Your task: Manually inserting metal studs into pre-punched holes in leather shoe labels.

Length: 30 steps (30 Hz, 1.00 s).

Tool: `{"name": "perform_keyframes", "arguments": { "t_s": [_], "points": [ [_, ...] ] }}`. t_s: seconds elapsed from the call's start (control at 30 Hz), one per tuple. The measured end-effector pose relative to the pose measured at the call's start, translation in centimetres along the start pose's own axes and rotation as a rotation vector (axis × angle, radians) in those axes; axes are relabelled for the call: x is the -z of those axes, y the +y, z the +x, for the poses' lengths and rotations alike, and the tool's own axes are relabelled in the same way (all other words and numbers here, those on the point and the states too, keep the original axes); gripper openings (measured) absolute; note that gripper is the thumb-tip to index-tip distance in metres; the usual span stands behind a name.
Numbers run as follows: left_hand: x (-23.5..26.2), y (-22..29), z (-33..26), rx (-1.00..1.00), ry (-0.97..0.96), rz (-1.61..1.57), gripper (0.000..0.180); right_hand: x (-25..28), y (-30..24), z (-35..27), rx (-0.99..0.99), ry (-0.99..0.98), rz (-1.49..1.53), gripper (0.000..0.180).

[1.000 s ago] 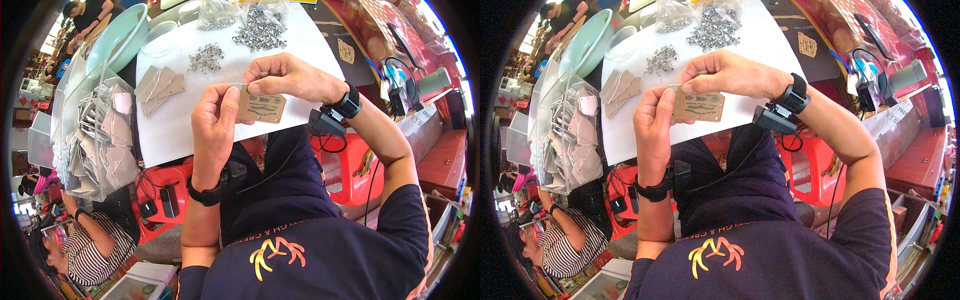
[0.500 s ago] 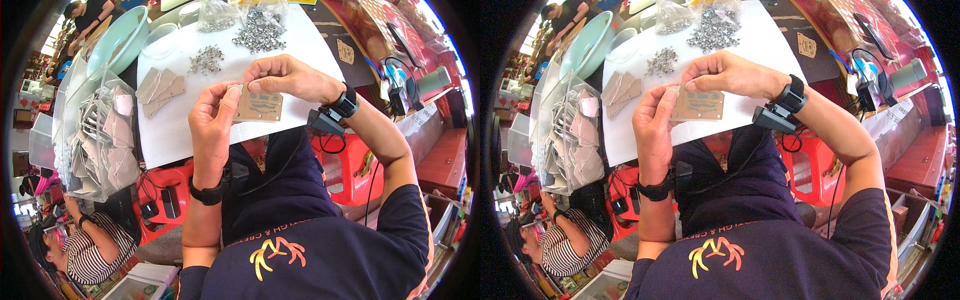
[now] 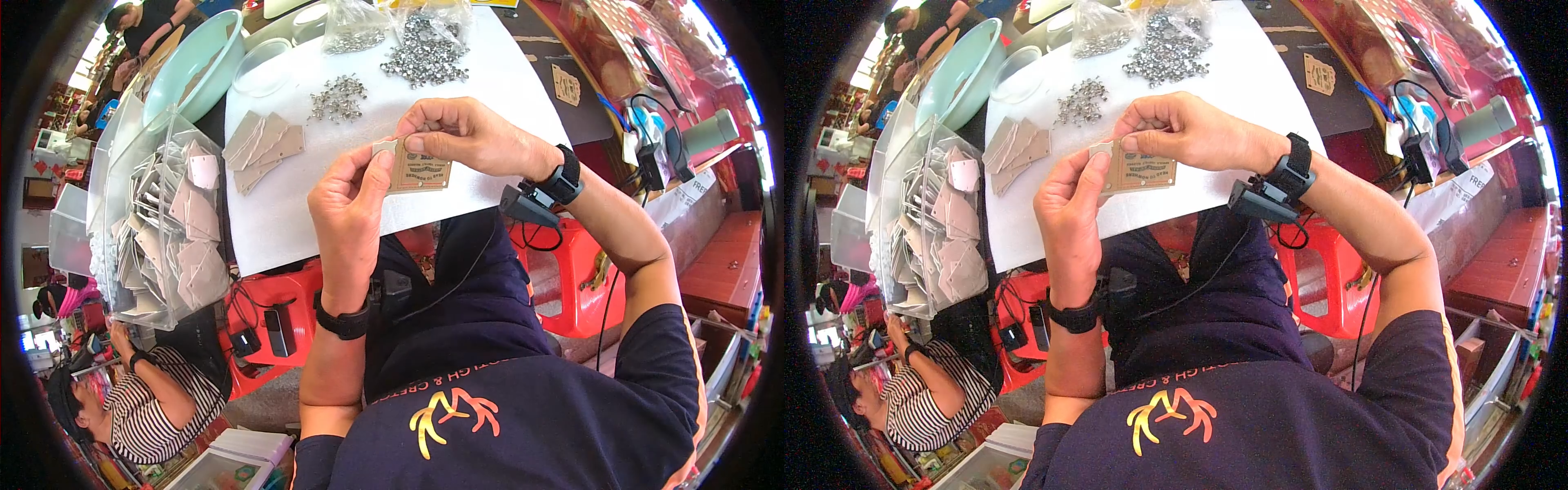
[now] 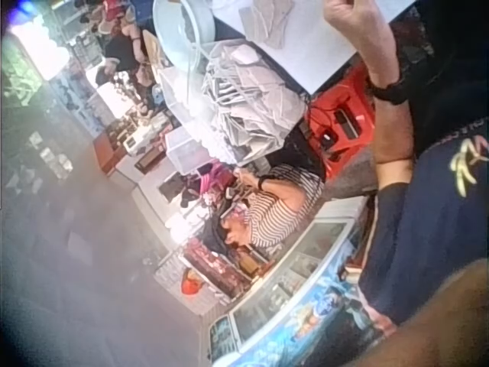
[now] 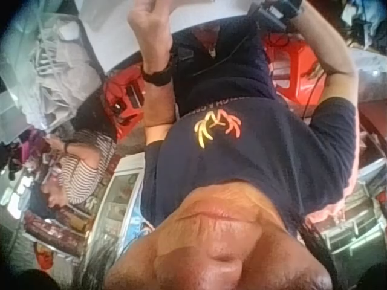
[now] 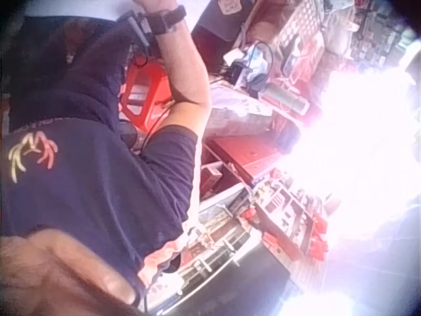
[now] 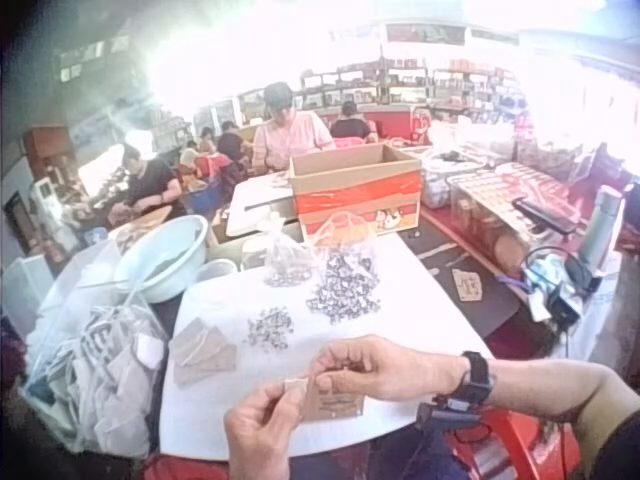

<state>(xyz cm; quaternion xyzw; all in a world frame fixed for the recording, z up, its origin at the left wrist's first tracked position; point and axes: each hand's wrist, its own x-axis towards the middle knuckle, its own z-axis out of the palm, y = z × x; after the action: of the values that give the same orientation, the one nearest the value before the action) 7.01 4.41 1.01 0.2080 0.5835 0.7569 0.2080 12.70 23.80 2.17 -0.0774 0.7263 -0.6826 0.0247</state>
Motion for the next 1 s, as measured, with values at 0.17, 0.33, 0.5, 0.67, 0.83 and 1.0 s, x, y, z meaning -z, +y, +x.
{"name": "perform_keyframes", "arguments": {
  "t_s": [0.17,0.33,0.5,0.67,0.83,1.0],
  "points": [
    [0.0,0.0,0.0,-0.027,0.030,0.109,0.021,-0.2,-0.2,-0.1,-0.006,0.040,-0.110,0.022],
    [0.0,-0.3,0.1,-0.054,0.031,0.076,0.020,-0.3,-0.1,-0.1,-0.022,0.055,-0.129,0.023],
    [-0.1,-0.2,0.4,-0.055,0.017,0.092,0.019,-0.3,0.3,0.0,0.005,0.083,-0.130,0.024],
    [0.3,-0.5,0.7,-0.011,-0.069,0.016,0.019,0.0,0.5,0.1,0.008,0.021,-0.141,0.024],
    [0.6,-0.7,0.9,0.069,-0.112,-0.056,0.018,0.2,0.1,0.1,-0.062,-0.021,-0.172,0.025],
    [0.6,-1.6,1.1,0.062,-0.080,-0.101,0.019,0.0,0.2,0.1,-0.067,0.021,-0.185,0.024]
  ]
}}
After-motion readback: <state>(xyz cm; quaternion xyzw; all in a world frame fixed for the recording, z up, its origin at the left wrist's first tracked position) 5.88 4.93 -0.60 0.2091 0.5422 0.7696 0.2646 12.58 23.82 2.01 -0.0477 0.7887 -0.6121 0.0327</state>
